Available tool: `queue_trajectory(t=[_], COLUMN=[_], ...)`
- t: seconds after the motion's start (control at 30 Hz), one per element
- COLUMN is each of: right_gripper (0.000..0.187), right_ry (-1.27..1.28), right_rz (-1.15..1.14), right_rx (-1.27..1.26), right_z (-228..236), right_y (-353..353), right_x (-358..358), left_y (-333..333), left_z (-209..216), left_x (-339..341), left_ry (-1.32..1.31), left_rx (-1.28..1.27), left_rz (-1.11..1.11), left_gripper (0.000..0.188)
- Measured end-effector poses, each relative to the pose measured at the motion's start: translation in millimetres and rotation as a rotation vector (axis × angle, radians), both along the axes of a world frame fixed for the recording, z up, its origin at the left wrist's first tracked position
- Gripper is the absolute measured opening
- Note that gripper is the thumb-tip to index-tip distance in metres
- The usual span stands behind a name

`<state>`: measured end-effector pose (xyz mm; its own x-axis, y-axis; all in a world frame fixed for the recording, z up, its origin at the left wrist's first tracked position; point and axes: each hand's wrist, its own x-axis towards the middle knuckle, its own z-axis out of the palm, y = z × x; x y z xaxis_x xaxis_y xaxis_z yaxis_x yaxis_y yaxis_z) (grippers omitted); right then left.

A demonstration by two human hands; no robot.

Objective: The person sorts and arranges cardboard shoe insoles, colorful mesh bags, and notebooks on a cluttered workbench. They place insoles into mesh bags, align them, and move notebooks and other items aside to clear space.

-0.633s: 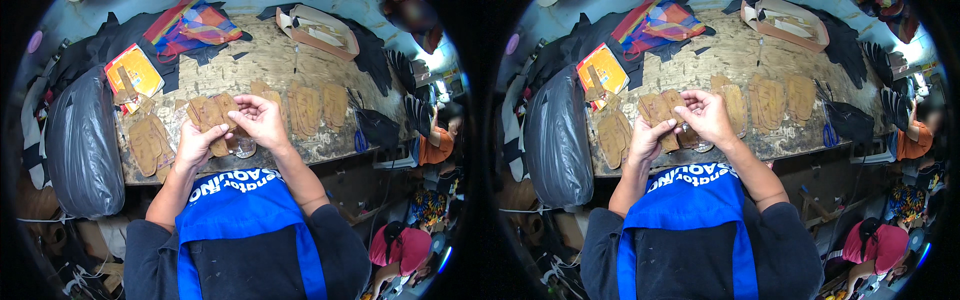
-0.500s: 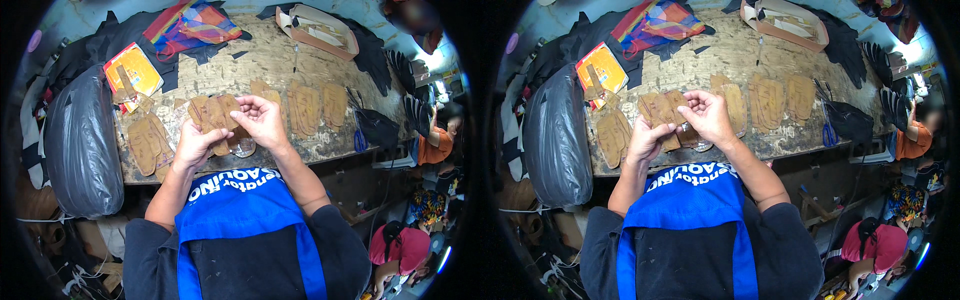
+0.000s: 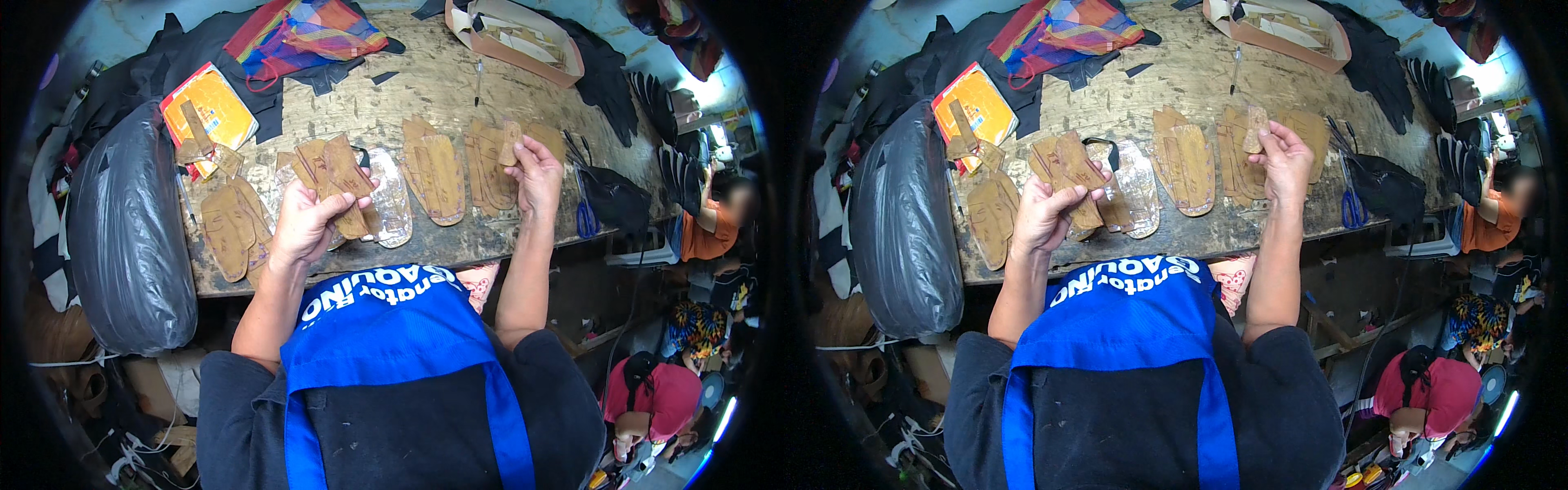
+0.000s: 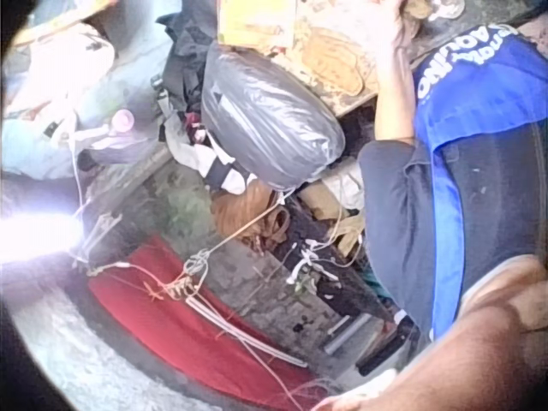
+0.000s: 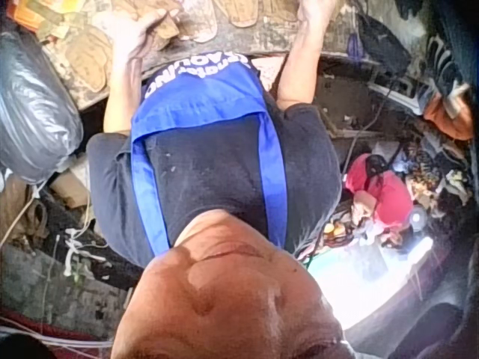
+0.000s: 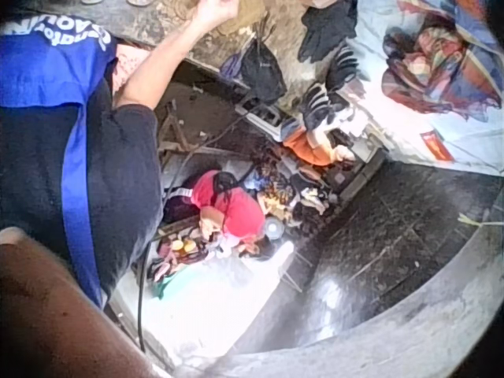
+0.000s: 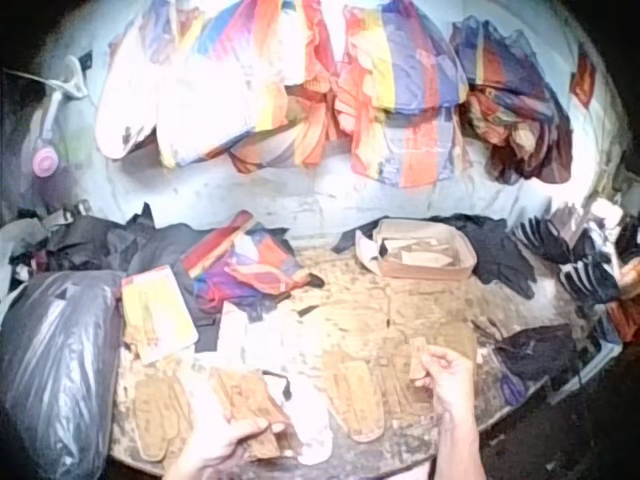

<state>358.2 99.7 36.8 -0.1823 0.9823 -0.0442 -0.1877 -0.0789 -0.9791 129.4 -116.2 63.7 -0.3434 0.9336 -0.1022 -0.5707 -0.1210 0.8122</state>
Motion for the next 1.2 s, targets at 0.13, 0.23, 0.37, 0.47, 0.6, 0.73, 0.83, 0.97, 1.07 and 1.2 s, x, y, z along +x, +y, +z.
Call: queue_trajectory(t=[0.13, 0.23, 0.37, 0.47, 0.6, 0.73, 0.83, 0.97, 1.07, 1.2], right_gripper=[0.019, 0.019, 0.018, 0.019, 0.019, 0.02, 0.021, 0.022, 0.022, 0.022], right_ry=[0.02, 0.032, 0.008, -0.018, -0.028, 0.051, 0.174, 0.262, 0.116, 0.015], right_rz=[-0.015, -0.099, -0.196, -0.265, -0.232, -0.159, -0.25, -0.358, -0.249, 0.114], right_rx=[-0.037, -0.051, -0.011, 0.002, 0.016, 0.008, 0.03, 0.05, 0.034, -0.076], right_z=[-7, -13, -14, -10, -11, -20, -18, -5, -7, -32], right_y=[4, 8, 16, 22, 25, 21, 24, 29, 19, -12], right_x=[12, 20, 39, 55, 65, 62, 65, 74, 62, 19], left_y=[1, 1, 3, 4, 4, 4, 2, -2, -3, -2], left_z=[0, 1, 1, 0, 0, -2, -3, -5, -6, -6], left_x=[0, -1, -2, -2, -2, -3, -7, -14, -15, -13], left_ry=[-0.001, -0.015, -0.035, -0.016, -0.017, -0.033, -0.02, -0.006, -0.009, 0.008], left_rx=[-0.018, -0.017, -0.028, -0.017, -0.023, -0.018, -0.022, -0.017, -0.026, -0.018], left_rz=[0.002, 0.003, 0.006, 0.01, 0.015, 0.028, 0.056, 0.087, 0.108, 0.078], left_gripper=[0.04, 0.04, 0.04, 0.04, 0.038, 0.037, 0.038, 0.037, 0.036, 0.036])
